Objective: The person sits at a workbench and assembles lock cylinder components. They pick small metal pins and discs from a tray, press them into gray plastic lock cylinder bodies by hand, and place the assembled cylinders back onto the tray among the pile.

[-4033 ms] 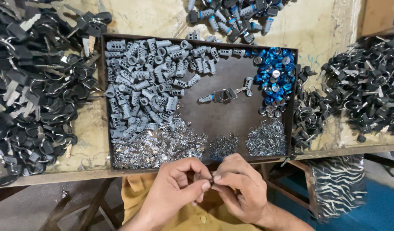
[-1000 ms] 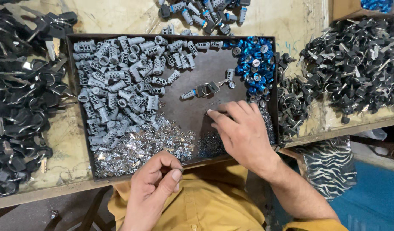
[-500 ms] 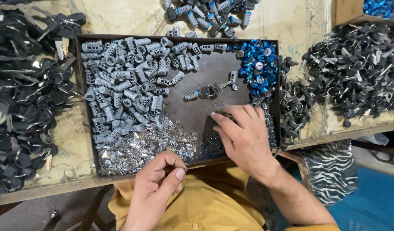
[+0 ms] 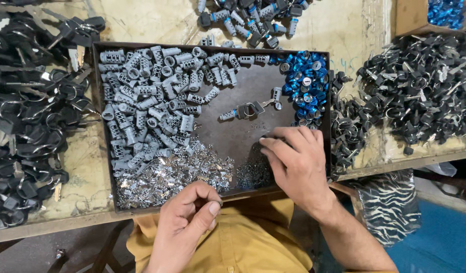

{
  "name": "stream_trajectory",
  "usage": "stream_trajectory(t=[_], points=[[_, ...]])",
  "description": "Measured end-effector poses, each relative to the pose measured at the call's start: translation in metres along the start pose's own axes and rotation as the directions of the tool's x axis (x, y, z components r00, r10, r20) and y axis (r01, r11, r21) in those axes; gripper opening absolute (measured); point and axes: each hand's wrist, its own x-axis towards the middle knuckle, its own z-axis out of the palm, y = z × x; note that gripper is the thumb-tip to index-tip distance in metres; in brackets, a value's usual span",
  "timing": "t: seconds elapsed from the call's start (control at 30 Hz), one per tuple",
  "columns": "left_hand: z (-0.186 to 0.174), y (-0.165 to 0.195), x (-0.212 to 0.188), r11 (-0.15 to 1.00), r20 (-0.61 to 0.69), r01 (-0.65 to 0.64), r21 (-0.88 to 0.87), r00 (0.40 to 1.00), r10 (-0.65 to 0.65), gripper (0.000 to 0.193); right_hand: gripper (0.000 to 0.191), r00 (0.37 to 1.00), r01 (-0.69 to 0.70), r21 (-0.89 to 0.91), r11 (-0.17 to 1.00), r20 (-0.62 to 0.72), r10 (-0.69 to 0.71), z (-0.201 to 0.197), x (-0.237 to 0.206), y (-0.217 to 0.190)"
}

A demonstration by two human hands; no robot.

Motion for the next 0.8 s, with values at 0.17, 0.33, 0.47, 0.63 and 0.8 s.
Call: stream_trajectory(t=[0.17,0.33,0.47,0.63,0.8], points=[[0.001,0.001,-0.001,1.0,0.031,0.016,-0.023,0.999,-0.015,0.005,0.022,0.997,-0.034,-0.024,0.999,-0.065,0.033,0.001,0.009,0.011],[0.003,0.0,-0.002,1.0,0.034,0.012,0.015,0.999,-0.012,0.004,0.019,0.995,-0.07,-0.018,0.997,-0.076,0.069,-0.003,0.008,0.019],[0.004,-0.001,0.0,1.0,0.046,0.022,-0.006,0.999,-0.021,0.005,0.017,0.991,-0.09,0.041,0.995,-0.098,0.094,0.0,0.009,0.026],[0.005,-0.001,0.002,0.999,0.078,0.05,-0.02,0.996,-0.048,0.004,0.017,0.997,-0.062,0.022,0.998,-0.051,0.064,0.006,0.019,0.029],[0.003,-0.001,0.002,1.0,0.095,-0.013,-0.027,0.995,0.015,0.006,0.021,0.999,0.017,-0.008,1.0,0.043,-0.017,0.001,0.025,0.031]])
